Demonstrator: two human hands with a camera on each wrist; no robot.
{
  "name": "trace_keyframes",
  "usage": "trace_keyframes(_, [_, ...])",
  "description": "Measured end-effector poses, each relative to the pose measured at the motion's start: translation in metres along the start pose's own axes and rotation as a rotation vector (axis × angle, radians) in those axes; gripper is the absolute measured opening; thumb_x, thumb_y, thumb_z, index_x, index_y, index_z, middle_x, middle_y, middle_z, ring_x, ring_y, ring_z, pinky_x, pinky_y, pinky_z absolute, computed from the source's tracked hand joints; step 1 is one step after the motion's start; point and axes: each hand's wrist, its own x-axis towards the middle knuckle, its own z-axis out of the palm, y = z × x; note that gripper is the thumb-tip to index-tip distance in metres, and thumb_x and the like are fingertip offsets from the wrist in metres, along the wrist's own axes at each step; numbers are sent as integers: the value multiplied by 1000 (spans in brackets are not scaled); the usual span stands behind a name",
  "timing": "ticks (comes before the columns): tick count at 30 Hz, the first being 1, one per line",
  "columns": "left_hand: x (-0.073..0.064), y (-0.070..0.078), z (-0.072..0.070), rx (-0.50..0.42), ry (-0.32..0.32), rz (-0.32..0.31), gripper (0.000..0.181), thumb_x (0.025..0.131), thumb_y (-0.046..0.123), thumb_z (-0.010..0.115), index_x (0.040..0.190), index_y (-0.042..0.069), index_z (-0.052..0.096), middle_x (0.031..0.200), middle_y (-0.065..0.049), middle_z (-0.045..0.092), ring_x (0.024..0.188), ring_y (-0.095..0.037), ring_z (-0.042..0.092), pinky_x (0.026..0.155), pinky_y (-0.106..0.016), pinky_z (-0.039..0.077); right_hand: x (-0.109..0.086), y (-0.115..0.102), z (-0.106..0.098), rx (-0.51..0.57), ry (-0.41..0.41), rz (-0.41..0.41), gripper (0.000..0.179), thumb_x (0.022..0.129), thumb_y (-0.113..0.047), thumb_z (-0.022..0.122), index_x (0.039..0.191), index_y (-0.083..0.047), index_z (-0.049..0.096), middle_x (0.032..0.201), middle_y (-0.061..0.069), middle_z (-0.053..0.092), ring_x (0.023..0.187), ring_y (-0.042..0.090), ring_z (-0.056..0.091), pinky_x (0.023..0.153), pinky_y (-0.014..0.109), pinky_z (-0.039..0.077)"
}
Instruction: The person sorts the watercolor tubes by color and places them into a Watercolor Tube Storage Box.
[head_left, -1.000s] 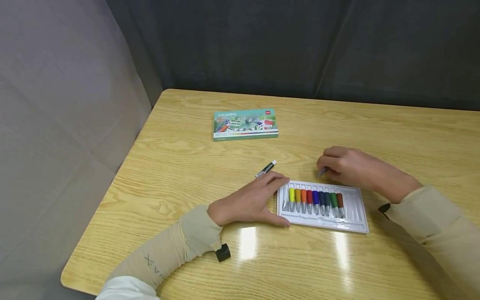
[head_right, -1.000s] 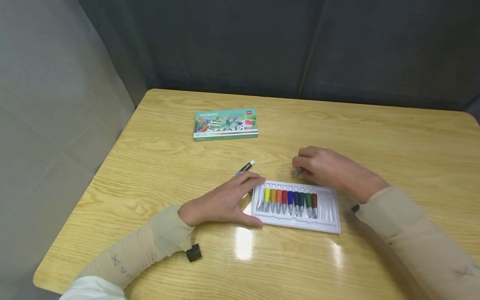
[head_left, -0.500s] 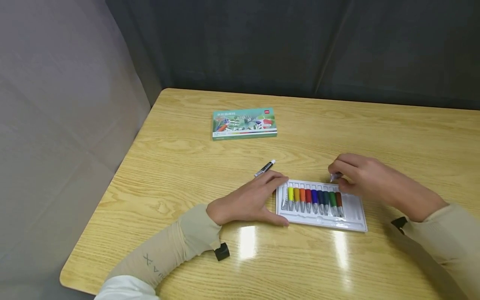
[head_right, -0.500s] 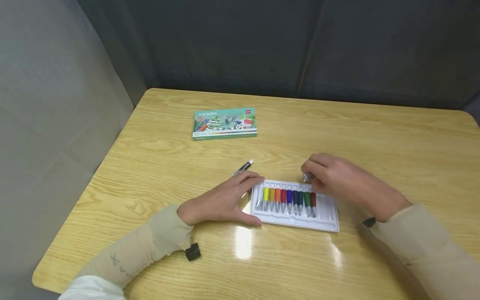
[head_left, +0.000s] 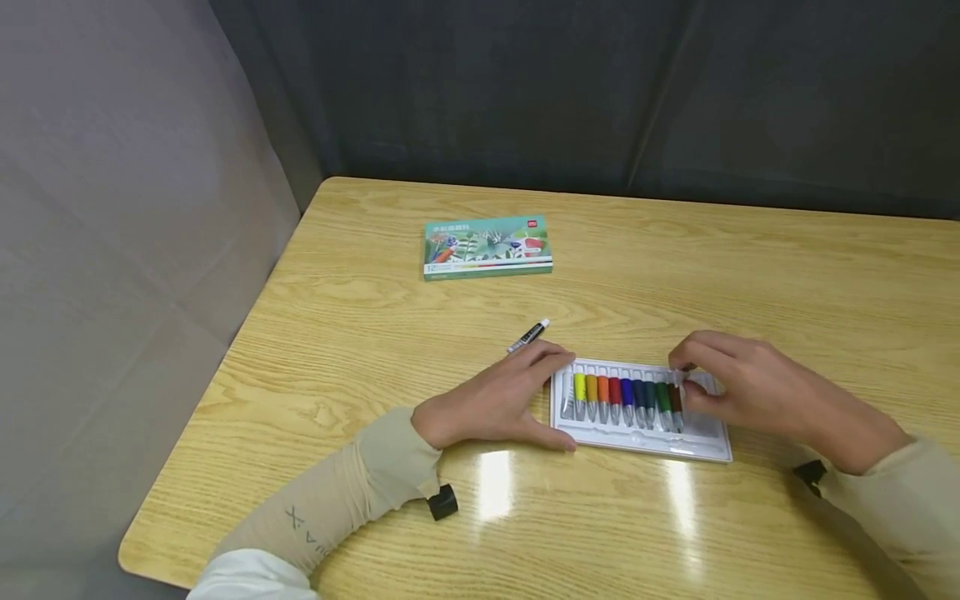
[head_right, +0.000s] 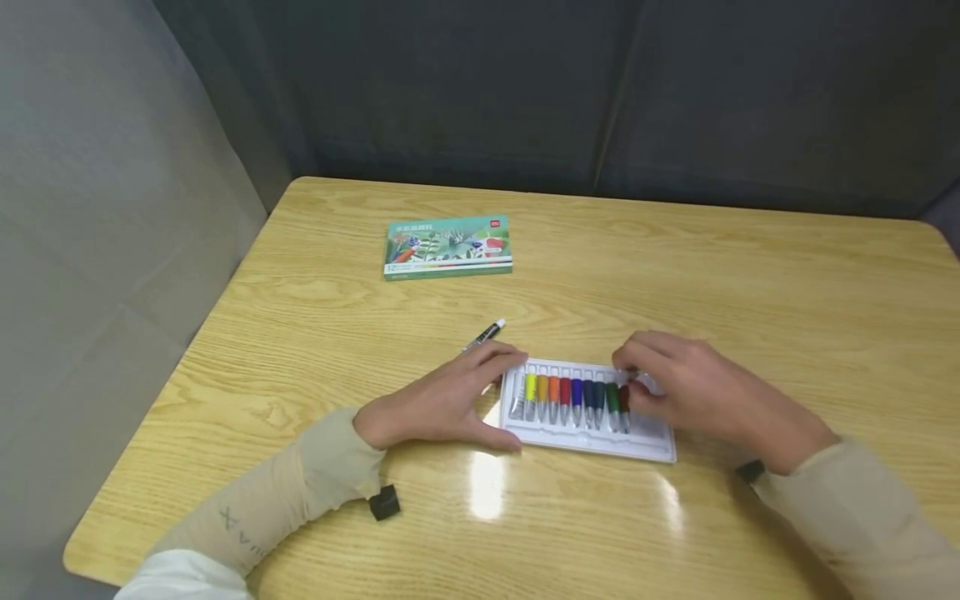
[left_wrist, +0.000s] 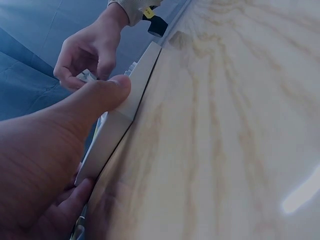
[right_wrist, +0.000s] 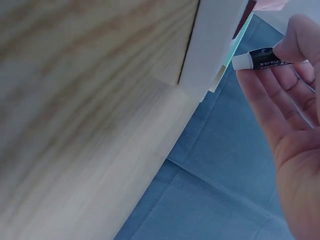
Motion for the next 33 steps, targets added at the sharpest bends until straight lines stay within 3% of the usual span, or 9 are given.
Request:
trace_keyframes(13, [1,-2,1,9,5,-3,112,78,69,79,162,12,32,159,-1,38,148,-15,40,126,-31,36,-14,-1,2,55,13,17,39,103,-40,39,91,-16,66,91,-8,67,73,2,57,59,12,45])
trace_keyframes(16, [0,-2,1,11,9,-2,112,78,70,79,162,13,33,159,-1,38,147,-15,40,126,-31,36,-15,0,1,62,5,-8,27,102,-34,48,88,-19,65,91,-9,68,76,2,58,62,13,47])
trace_keyframes(20, [0,-1,1,8,12,-4,112,78,70,79,162,13,32,160,-1,37,148,-15,40,126,-32,36,-13,1,-1,52,-17,-29,34,106,-36,47,91,-18,72,92,-8,71,77,5,63,65,13,51])
trace_keyframes(23, [-1,-1,1,4,13,-2,112,78,69,80,162,14,32,160,-1,37,148,-16,40,126,-32,36,-11,1,-2,43,-32,-52,50,108,-43,38,96,-15,78,93,-6,72,78,6,64,65,13,52])
trace_keyframes(33, [0,0,2,5,16,0,111,78,69,79,162,13,34,159,-1,38,147,-15,41,126,-32,37,-12,-2,-1,38,-40,-88,53,108,-45,39,88,-17,80,93,-5,70,80,7,63,67,15,53])
